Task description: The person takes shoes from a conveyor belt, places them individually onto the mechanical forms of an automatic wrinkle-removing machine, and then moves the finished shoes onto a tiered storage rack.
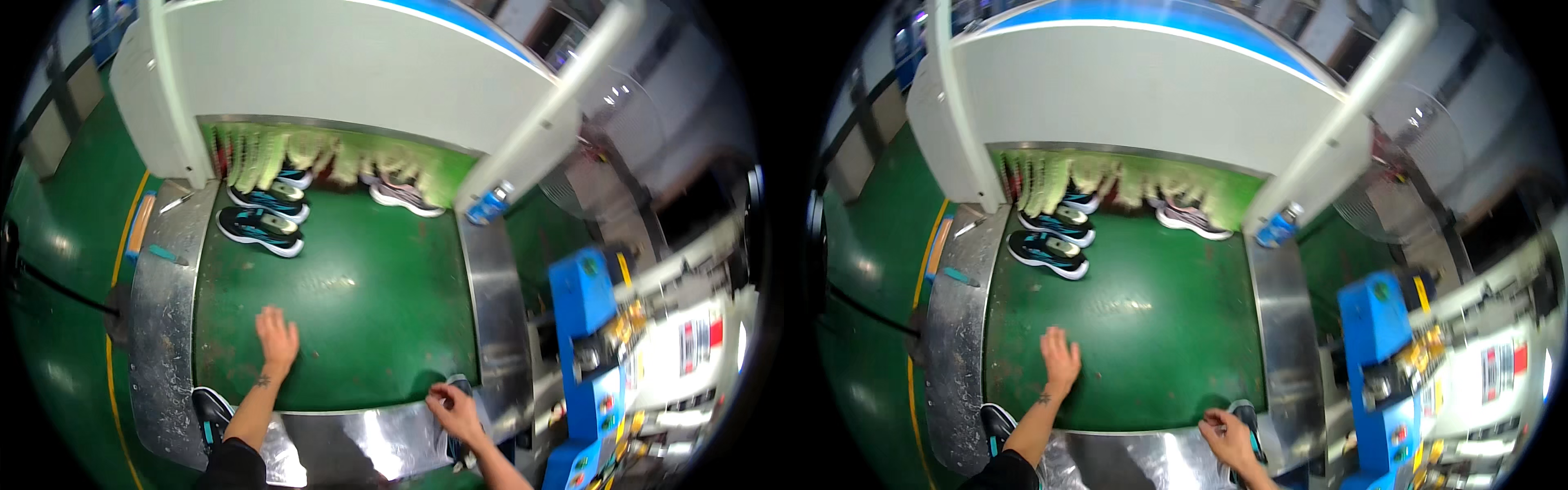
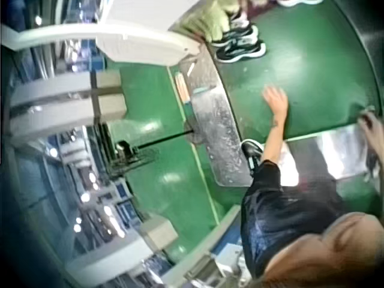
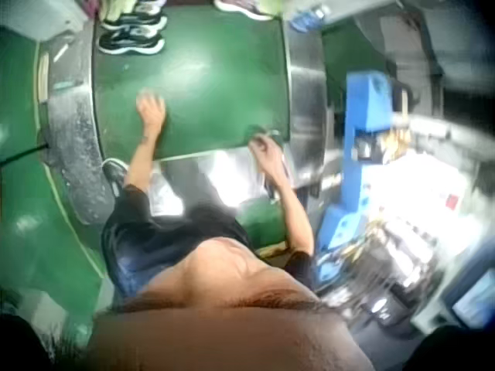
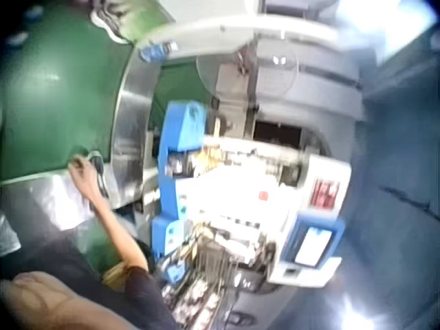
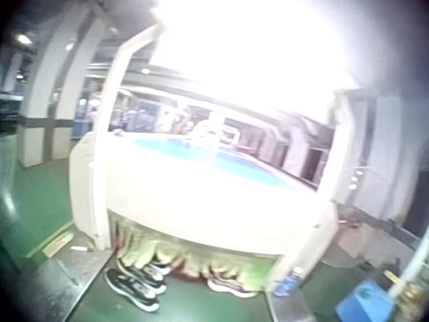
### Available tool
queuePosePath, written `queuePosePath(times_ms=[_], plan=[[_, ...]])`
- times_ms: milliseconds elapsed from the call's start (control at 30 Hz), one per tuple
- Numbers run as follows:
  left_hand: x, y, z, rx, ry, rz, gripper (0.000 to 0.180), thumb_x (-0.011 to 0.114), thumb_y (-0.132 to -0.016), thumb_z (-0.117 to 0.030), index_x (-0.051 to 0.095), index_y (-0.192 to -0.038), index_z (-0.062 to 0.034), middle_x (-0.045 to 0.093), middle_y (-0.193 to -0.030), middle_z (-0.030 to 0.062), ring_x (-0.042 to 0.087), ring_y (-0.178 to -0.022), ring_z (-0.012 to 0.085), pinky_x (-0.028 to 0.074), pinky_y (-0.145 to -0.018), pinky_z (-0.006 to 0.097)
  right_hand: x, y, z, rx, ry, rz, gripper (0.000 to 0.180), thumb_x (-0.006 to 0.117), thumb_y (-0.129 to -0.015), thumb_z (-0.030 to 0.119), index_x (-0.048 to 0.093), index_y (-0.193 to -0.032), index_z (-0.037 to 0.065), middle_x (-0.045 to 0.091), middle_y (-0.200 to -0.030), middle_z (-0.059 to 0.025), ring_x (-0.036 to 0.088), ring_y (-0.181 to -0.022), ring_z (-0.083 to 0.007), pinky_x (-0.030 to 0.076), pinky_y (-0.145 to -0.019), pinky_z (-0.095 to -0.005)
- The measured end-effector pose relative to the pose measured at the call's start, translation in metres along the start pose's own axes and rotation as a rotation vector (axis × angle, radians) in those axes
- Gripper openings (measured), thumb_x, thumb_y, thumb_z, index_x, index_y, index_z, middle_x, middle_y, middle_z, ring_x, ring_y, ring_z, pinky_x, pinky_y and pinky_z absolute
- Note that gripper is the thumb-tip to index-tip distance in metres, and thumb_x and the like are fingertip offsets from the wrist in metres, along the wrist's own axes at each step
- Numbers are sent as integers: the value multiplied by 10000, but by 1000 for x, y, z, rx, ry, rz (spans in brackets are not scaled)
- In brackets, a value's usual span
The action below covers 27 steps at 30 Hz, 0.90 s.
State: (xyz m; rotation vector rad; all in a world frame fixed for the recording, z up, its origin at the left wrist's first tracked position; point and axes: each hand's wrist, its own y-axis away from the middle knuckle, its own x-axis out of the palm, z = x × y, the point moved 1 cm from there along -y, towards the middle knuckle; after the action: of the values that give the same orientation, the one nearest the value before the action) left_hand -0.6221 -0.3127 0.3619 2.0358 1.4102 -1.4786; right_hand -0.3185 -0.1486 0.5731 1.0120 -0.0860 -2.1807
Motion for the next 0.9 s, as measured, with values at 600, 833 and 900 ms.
queuePosePath(times_ms=[600, 833, 900], plan=[[-2, -7, 78, -294, -177, -104, 470, 578, -818, -184, 481, -1233, 13, 390, -1385, 189, 338, -1307, 332, 211, -1088, 498, 205, -203, 101, -146, 90, 639, 697, 700, -703, 569, 604, -930, -82, 639, -773, -225, 634, -749, -292, 496, -726, -406], [-90, -5, -81, -293, 996, 475, 625, 588, -879, -174, 276, -1396, -11, 360, -1419, 186, 326, -1331, 282, 266, -1082, 411, -40, 79, -48, 277, -608, 61, 531, 734, -786, 259, 522, -1201, 8, 614, -1076, -101, 569, -971, -171, 451, -890, -316], [-93, 24, -139, -164, 1442, 645, 768, 579, -882, -239, 111, -1464, -62, 212, -1498, 171, 193, -1395, 300, 206, -1105, 441, -57, 87, -40, 315, -585, 91, 572, 749, -760, 306, 520, -1195, 14, 600, -1054, -76, 563, -913, -156, 464, -811, -309]])
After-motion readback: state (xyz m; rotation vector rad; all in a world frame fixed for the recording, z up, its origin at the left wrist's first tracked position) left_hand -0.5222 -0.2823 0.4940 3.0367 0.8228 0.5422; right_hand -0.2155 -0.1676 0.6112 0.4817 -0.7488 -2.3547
